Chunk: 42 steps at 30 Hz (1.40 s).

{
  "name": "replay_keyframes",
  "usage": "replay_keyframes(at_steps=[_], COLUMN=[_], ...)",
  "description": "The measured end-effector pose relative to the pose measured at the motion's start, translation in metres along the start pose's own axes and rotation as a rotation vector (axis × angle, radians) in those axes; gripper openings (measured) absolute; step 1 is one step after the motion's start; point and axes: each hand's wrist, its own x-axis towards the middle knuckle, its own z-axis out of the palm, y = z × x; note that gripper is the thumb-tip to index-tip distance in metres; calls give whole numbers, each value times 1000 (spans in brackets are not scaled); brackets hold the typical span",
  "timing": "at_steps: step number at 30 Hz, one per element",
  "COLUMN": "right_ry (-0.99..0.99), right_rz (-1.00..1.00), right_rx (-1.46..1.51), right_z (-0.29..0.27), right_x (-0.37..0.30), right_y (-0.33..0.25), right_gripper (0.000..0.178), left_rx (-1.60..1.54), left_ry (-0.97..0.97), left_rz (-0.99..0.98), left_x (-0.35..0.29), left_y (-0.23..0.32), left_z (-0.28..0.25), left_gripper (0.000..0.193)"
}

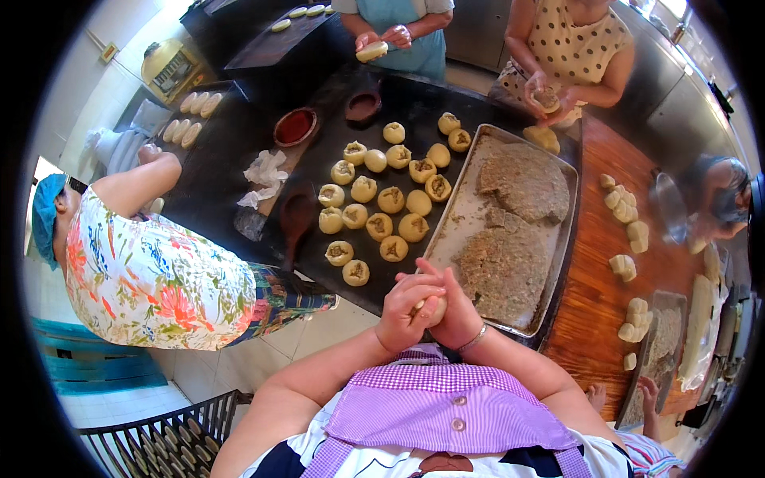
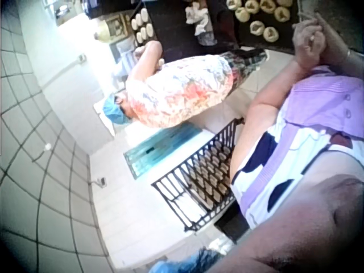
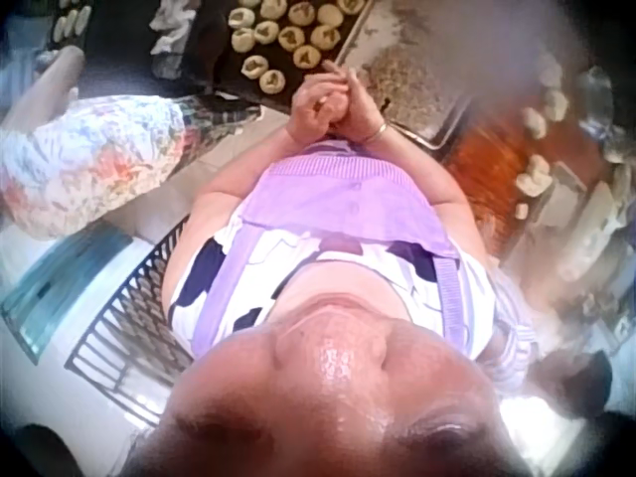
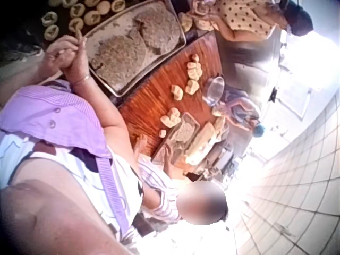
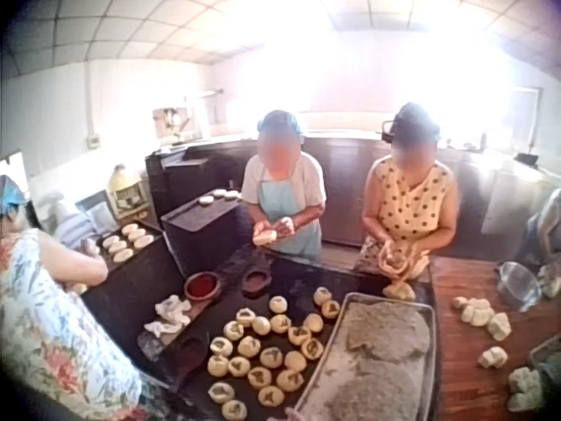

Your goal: The person fills small pieces of dough with a mixture of ingredients by hand and forms them into round rolls on a wooden workspace.

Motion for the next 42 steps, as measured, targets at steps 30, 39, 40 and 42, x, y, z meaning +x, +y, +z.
replay_keyframes(at_steps=[30, 39, 40, 42], right_ry=[502, 703, 706, 742], right_rz=[73, -46, -32, -28], right_rx=[-463, -576, -581, -582], right_z=[-83, -122, -126, -126], right_x=[-40, -71, -72, -76], right_y=[-16, -15, -13, -16], right_gripper=[71, 66, 65, 59], left_rx=[-541, 420, 568, 728], left_ry=[613, -63, -142, -281], left_rz=[-951, -406, -355, -388], left_x=[-25, 3, -8, -5], left_y=[-93, -194, -214, -207], left_z=[-73, -108, -109, -98], left_gripper=[30, 21, 24, 39])
